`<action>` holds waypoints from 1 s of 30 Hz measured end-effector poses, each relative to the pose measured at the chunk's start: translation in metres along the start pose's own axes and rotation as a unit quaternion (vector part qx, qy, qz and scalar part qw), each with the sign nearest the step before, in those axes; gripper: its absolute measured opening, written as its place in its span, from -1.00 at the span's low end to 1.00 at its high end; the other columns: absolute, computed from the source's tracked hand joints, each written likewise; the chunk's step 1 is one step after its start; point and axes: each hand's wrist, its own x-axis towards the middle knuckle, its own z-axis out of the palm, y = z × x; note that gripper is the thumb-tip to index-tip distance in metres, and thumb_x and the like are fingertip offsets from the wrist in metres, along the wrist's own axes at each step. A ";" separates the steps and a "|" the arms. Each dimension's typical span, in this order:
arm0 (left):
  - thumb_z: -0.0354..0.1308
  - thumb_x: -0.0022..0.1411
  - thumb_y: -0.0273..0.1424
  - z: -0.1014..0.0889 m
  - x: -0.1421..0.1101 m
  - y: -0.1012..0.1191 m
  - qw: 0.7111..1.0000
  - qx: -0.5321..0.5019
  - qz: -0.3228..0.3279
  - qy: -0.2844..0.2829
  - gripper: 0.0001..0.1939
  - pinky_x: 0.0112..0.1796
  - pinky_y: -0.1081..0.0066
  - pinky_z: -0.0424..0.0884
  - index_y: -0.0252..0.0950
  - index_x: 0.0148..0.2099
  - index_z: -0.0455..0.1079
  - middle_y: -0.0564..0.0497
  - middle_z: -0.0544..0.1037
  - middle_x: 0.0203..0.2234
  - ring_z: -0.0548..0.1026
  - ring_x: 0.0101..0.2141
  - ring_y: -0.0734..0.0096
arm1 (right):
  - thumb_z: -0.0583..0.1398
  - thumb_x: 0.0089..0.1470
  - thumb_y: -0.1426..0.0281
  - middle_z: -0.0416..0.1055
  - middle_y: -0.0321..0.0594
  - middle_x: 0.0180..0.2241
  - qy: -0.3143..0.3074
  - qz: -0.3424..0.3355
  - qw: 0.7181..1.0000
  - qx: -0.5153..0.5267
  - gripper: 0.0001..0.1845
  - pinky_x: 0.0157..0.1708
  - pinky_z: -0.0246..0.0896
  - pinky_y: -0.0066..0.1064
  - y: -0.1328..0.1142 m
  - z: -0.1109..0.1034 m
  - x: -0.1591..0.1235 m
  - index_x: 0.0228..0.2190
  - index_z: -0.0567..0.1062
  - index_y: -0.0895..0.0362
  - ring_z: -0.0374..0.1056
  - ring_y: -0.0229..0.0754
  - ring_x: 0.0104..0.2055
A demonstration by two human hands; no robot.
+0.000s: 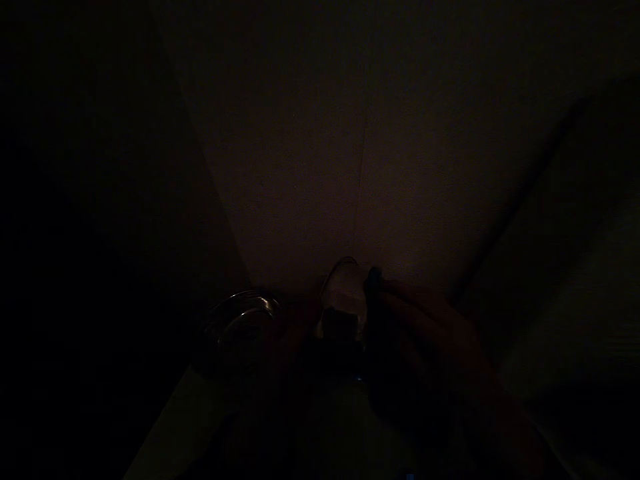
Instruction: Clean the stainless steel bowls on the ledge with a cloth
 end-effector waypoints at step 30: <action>0.23 0.12 -0.21 0.003 -0.003 -0.008 0.998 0.004 0.012 -0.069 -0.77 -0.36 0.39 0.46 -0.29 -0.38 0.50 -0.03 0.58 -0.44 0.54 -0.36 0.31 | 0.12 0.14 0.47 0.55 -0.18 -0.11 -0.002 -0.075 0.997 0.006 -0.77 -0.19 0.35 -0.16 -0.024 0.004 0.005 -0.20 0.54 0.13 0.37 -0.04 -0.09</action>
